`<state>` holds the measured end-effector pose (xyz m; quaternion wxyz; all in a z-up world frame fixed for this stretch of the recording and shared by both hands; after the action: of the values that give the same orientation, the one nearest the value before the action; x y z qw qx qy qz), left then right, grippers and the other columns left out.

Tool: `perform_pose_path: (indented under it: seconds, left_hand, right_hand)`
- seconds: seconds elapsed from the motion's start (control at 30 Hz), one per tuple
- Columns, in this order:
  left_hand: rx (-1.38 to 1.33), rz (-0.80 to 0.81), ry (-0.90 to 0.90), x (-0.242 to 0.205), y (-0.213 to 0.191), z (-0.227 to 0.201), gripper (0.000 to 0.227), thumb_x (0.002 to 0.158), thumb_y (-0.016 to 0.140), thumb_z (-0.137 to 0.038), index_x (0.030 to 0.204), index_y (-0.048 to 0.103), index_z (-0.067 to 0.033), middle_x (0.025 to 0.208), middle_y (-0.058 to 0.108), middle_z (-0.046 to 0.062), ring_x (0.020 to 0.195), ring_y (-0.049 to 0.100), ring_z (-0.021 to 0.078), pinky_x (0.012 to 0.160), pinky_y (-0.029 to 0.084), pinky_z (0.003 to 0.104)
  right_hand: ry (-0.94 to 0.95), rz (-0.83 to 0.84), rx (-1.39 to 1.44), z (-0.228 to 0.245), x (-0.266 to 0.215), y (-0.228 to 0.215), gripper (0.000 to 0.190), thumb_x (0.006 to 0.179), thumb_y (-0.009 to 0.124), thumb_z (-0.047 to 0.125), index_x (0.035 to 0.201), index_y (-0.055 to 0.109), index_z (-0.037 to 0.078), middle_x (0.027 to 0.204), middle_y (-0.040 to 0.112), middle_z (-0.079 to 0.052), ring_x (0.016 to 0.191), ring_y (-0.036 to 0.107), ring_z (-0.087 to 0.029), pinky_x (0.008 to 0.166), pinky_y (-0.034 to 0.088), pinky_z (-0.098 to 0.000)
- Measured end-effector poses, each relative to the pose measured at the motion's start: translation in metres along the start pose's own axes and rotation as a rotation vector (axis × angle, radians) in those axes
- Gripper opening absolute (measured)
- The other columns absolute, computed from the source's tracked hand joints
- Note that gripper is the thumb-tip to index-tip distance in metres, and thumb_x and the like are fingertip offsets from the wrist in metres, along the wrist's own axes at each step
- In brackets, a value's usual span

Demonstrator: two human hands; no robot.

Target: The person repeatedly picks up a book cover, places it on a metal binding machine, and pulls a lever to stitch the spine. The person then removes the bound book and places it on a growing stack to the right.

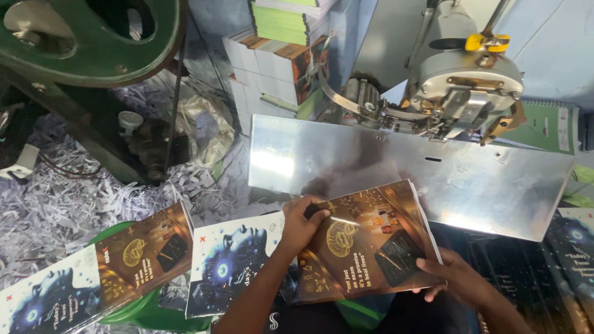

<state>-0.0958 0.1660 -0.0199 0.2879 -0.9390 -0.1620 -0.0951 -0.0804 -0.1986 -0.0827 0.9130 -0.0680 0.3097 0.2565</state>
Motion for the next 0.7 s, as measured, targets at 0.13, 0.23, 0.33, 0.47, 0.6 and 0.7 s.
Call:
perform_pose_path:
  seconds: [0.13,0.23,0.33,0.47,0.6,0.7]
  left_hand:
    - [-0.160,0.195,-0.073,0.013,0.007,0.001,0.027,0.079,0.080,-0.028,0.102,0.073,-0.0162,0.095,0.078,0.006,0.086,0.076,0.0223,0.084,0.059,0.038]
    - [-0.104,0.378,-0.020,0.026,0.002,0.008,0.036,0.080,0.080,-0.037,0.104,0.071,-0.0114,0.095,0.077,0.010,0.085,0.075,0.0216,0.076,0.059,0.039]
    - [0.335,0.485,-0.043,0.039,-0.021,0.037,0.049,0.079,0.081,-0.054,0.104,0.076,-0.0124,0.095,0.076,0.012,0.084,0.071,0.0237,0.076,0.056,0.041]
    - [0.389,0.536,-0.241,0.033,-0.080,0.095,0.070,0.076,0.066,-0.078,0.089,0.081,-0.0107,0.088,0.075,0.009,0.086,0.071,0.0211,0.077,0.052,0.038]
    - [0.562,0.537,-0.359,0.027,-0.140,0.153,0.081,0.077,0.063,-0.083,0.075,0.076,-0.0026,0.077,0.060,0.005,0.072,0.060,0.0195,0.068,0.046,0.038]
    - [0.399,0.496,-0.487,0.013,-0.172,0.186,0.069,0.073,0.071,-0.074,0.074,0.077,-0.0058,0.071,0.063,0.010,0.065,0.059,0.0207,0.062,0.045,0.037]
  right_hand:
    - [-0.069,-0.079,0.045,-0.018,0.000,-0.004,0.042,0.092,0.065,0.030,0.116,0.067,-0.005,0.080,0.077,-0.021,0.066,0.075,-0.030,0.050,0.060,-0.0402]
    - [-0.087,-0.100,0.101,-0.030,0.001,-0.004,0.042,0.093,0.064,0.028,0.114,0.067,-0.007,0.078,0.076,-0.023,0.063,0.075,-0.031,0.052,0.061,-0.0407]
    - [-0.101,-0.125,0.124,-0.033,-0.001,-0.007,0.041,0.093,0.064,0.028,0.115,0.067,-0.007,0.078,0.076,-0.022,0.062,0.074,-0.030,0.052,0.060,-0.0404]
    - [-0.153,-0.158,0.105,-0.028,-0.013,-0.013,0.041,0.093,0.064,0.027,0.115,0.067,-0.008,0.077,0.077,-0.022,0.061,0.074,-0.028,0.052,0.060,-0.0381]
    - [-0.200,-0.181,0.106,-0.020,-0.022,-0.015,0.041,0.092,0.065,0.027,0.124,0.064,0.001,0.075,0.075,-0.019,0.059,0.071,-0.024,0.051,0.057,-0.0356]
    - [-0.115,-0.217,0.071,-0.022,-0.023,-0.017,0.041,0.097,0.063,0.029,0.114,0.066,-0.008,0.071,0.074,-0.023,0.058,0.072,-0.028,0.052,0.058,-0.0376]
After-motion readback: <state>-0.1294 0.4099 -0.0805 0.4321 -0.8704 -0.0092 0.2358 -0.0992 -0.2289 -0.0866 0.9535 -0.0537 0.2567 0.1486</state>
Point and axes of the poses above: each hand's wrist, its own x-axis towards the middle knuckle, its own y-axis out of the palm, z = x × y, the point moved 6 cm from there along x, towards the middle knuckle
